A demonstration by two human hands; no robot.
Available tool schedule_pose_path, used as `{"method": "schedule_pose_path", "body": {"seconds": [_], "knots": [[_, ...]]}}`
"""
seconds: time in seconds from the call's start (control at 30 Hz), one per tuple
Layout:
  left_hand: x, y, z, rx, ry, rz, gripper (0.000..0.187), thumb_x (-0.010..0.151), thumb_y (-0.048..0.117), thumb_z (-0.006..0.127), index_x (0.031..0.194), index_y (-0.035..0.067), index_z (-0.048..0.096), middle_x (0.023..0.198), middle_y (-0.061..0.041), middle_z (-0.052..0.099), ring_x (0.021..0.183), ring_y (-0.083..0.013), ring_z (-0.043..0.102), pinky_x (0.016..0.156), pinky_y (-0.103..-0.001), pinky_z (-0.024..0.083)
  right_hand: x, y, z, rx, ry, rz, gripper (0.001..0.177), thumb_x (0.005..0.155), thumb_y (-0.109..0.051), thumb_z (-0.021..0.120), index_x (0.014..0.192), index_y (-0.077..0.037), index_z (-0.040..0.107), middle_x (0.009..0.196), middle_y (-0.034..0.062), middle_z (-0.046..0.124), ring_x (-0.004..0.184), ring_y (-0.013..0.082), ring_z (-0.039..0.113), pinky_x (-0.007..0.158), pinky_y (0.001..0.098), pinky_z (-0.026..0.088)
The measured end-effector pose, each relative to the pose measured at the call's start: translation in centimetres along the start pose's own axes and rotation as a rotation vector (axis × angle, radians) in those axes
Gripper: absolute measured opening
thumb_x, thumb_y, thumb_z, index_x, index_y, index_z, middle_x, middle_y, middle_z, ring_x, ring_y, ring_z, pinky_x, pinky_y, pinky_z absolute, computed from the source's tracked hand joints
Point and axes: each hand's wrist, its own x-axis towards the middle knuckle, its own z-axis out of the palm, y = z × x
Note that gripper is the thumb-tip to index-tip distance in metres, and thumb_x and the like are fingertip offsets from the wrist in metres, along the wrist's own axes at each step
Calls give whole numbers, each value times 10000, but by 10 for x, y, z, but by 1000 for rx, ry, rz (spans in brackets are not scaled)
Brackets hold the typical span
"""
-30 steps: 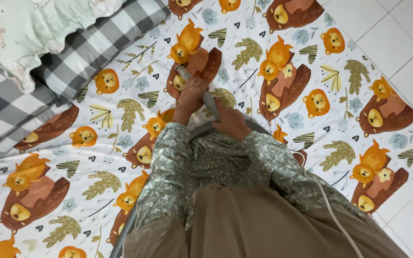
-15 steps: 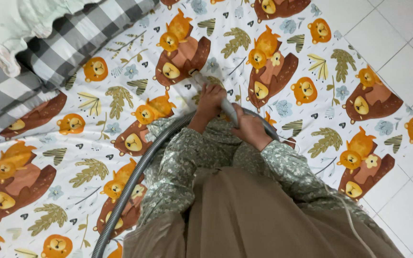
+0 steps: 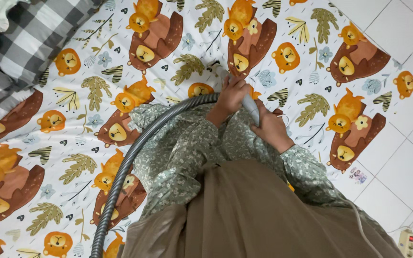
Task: The person uses a yellow canister vacuum cleaner with a hose and nozzle to vacuum a bed covered with a bear-patterned sheet. They move the nozzle back and forth across the surface, covering different areas of the bed.
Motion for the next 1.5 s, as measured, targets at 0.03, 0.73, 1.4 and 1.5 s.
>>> {"method": "schedule_pose_path", "body": {"seconds": [0.03,0.73,1.4,1.5], "knots": [[0,-6,-1,12,-30,-1,348,780,32,672,1120,90,634,1289,-68,594,1337,-313,499,1151,-697,293,4,-2,5,-49,66,-44,892,728,-272,823,1488,-111,385,901,227,743,831,436,701,868,518,509],[66,-129,-25,41,-35,16,170,795,131,728,955,124,673,1034,-64,663,1162,-325,575,1091,-572,373,141,-26,19,73,-45,9,947,772,-281,793,1543,-70,285,938,271,726,869,457,709,765,535,555],[-81,-67,-111,137,96,9,255,699,100,668,952,120,655,1030,-73,668,1093,-327,578,1047,-505,414,32,-93,38,67,-142,-263,947,765,-269,806,1556,-100,315,909,260,723,838,445,709,759,517,558],[-106,-57,-131,183,77,-76,178,771,93,703,937,124,648,996,-54,659,1083,-319,579,1065,-506,421,20,-114,44,45,-143,-339,960,746,-264,806,1547,-88,306,942,252,720,818,428,722,729,515,565]]}}
